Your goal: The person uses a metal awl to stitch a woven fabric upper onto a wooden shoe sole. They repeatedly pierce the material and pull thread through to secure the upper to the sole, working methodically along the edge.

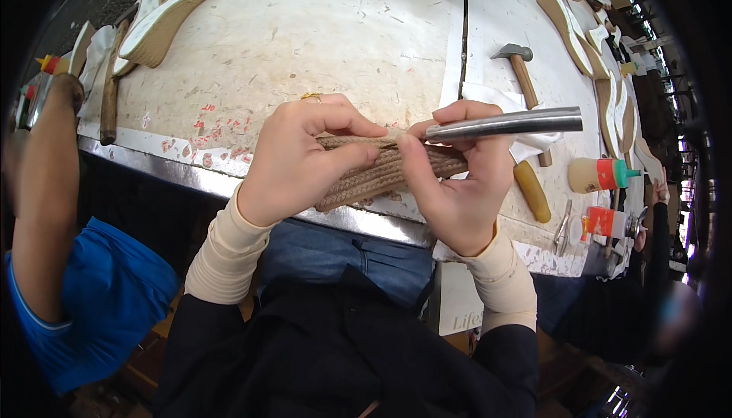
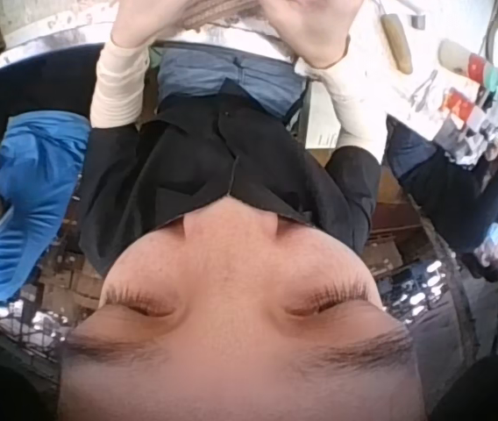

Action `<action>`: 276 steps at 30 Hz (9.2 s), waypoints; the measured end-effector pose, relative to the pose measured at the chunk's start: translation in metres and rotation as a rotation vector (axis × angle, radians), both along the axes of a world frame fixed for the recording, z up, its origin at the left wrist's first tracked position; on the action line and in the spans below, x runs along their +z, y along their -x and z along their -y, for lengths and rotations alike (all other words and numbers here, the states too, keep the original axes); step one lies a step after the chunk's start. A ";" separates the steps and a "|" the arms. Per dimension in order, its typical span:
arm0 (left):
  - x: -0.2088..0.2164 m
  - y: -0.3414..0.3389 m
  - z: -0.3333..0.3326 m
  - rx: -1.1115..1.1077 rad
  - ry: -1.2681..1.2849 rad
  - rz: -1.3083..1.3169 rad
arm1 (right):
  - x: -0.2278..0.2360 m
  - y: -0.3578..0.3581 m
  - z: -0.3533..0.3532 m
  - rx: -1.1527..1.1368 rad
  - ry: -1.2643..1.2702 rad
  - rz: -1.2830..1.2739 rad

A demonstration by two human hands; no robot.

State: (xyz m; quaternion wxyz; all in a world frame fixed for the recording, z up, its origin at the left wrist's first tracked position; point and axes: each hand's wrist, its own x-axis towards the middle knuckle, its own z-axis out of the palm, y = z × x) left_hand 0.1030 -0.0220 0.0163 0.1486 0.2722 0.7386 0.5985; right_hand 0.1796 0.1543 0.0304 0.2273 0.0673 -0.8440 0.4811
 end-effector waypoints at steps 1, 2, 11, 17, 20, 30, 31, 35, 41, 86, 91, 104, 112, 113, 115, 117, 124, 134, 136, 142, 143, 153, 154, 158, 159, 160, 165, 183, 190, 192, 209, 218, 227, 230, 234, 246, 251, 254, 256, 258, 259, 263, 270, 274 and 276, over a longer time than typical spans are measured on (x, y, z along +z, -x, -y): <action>0.000 0.000 0.000 -0.003 -0.006 0.008 | 0.000 0.000 -0.001 0.007 0.003 -0.005; 0.000 0.000 0.000 -0.005 -0.011 0.017 | 0.001 0.001 -0.003 0.024 0.037 -0.014; 0.005 0.000 0.001 -0.029 0.042 -0.101 | 0.006 0.003 -0.015 0.135 0.049 0.065; 0.006 -0.002 0.000 -0.027 0.065 -0.159 | 0.002 0.005 -0.012 0.106 0.019 -0.012; 0.004 -0.002 -0.001 -0.031 0.037 -0.137 | -0.001 0.004 -0.008 0.062 0.045 -0.018; 0.004 -0.002 -0.004 0.021 0.074 -0.144 | 0.000 0.004 -0.014 0.096 0.052 -0.001; 0.003 -0.002 -0.004 0.026 0.073 -0.141 | 0.000 0.005 -0.015 0.111 0.034 -0.009; -0.001 -0.002 -0.008 0.103 0.018 -0.157 | -0.004 0.008 -0.012 0.078 0.101 -0.080; -0.002 -0.002 -0.007 0.090 0.030 -0.182 | -0.006 0.007 -0.007 0.015 0.057 -0.124; 0.001 0.019 -0.007 -0.103 0.029 -0.255 | -0.007 0.001 -0.045 0.197 0.131 -0.114; 0.009 0.011 -0.014 -0.059 0.000 -0.489 | -0.011 0.000 -0.044 0.166 0.140 -0.090; 0.010 0.021 -0.021 -0.232 0.045 -0.054 | -0.003 -0.003 -0.039 0.106 0.086 -0.005; 0.017 0.025 -0.019 -0.286 0.123 0.047 | -0.007 0.000 -0.038 0.072 0.154 -0.049; 0.018 0.025 -0.019 -0.286 0.120 0.057 | -0.006 -0.002 -0.039 0.084 0.130 -0.023; 0.019 0.024 -0.018 -0.278 0.125 0.078 | -0.005 -0.002 -0.039 0.097 0.093 -0.009; 0.018 0.024 -0.019 -0.273 0.116 0.112 | -0.004 -0.002 -0.038 0.097 0.071 -0.025; 0.012 0.025 -0.023 -0.278 0.079 0.203 | -0.008 0.000 -0.031 0.011 0.104 -0.073; 0.016 0.025 -0.021 -0.326 0.100 0.134 | -0.008 -0.001 -0.040 0.111 0.114 -0.035; 0.015 0.025 -0.020 -0.337 0.086 0.137 | -0.008 -0.001 -0.040 0.122 0.131 -0.055; 0.016 0.026 -0.020 -0.338 0.108 0.107 | -0.007 -0.001 -0.037 0.088 0.090 -0.052; 0.015 0.025 -0.020 -0.337 0.103 0.087 | -0.007 -0.001 -0.036 0.060 0.102 -0.061; 0.012 0.022 -0.023 -0.250 0.065 0.074 | -0.006 0.001 -0.032 0.018 0.219 -0.063; 0.013 0.023 -0.022 -0.254 0.072 0.079 | -0.004 0.000 -0.034 0.038 0.261 -0.038; 0.015 0.024 -0.021 -0.307 0.101 0.132 | -0.004 0.001 -0.038 0.087 0.159 -0.066; 0.015 0.024 -0.021 -0.309 0.100 0.137 | -0.003 0.001 -0.038 0.093 0.120 -0.060; 0.015 0.024 -0.022 -0.314 0.088 0.128 | -0.003 0.000 -0.039 0.098 0.080 -0.053; 0.016 0.024 -0.023 -0.303 0.077 0.259 | -0.006 -0.001 -0.037 0.049 0.045 -0.089; 0.011 0.023 -0.021 -0.309 0.115 0.013 | -0.010 -0.012 -0.059 0.115 -0.155 -0.143; 0.013 0.022 -0.022 -0.298 0.109 -0.016 | -0.016 -0.015 -0.062 0.060 -0.109 -0.100; 0.013 0.022 -0.022 -0.293 0.117 -0.027 | -0.017 -0.015 -0.062 0.054 -0.098 -0.088; 0.016 0.020 -0.021 -0.277 0.183 -0.074 | -0.020 -0.012 -0.053 -0.032 -0.038 -0.135; 0.014 0.019 -0.020 -0.282 0.150 -0.087 | -0.018 -0.010 -0.041 -0.138 0.118 -0.058; 0.013 0.020 -0.022 -0.278 0.106 -0.057 | -0.010 -0.007 -0.067 0.052 0.320 -0.127; 0.015 0.016 -0.026 -0.198 0.195 0.029 | -0.006 -0.004 -0.083 0.149 0.484 -0.206; 0.020 0.013 -0.026 -0.185 0.229 -0.015 | -0.005 -0.009 -0.087 0.176 0.485 -0.075; 0.019 0.008 -0.038 -0.283 0.074 -0.338 | -0.006 -0.008 -0.080 0.192 0.145 -0.039; 0.016 0.005 -0.038 -0.216 0.097 -0.272 | -0.010 -0.007 -0.078 0.178 0.241 -0.040; 0.015 0.006 -0.038 -0.221 0.098 -0.223 | -0.012 -0.005 -0.078 0.168 0.239 -0.076; 0.016 0.007 -0.039 -0.225 0.109 -0.223 | -0.012 -0.003 -0.080 0.165 0.152 -0.124; 0.016 0.007 -0.039 -0.213 0.101 -0.199 | -0.014 -0.003 -0.081 0.163 0.156 -0.125; 0.015 0.006 -0.040 -0.197 0.092 -0.175 | -0.014 -0.002 -0.081 0.158 0.162 -0.126; 0.015 0.006 -0.042 -0.178 0.072 -0.177 | -0.016 -0.005 -0.079 0.098 0.220 -0.104; 0.017 0.007 -0.039 -0.217 0.139 -0.180 | -0.015 -0.006 -0.078 0.153 0.321 -0.076; 0.015 0.008 -0.038 -0.247 0.079 -0.207 | -0.016 -0.009 -0.074 0.144 0.247 -0.062; 0.015 0.008 -0.038 -0.259 0.062 -0.252 | -0.017 -0.010 -0.072 0.142 0.288 -0.062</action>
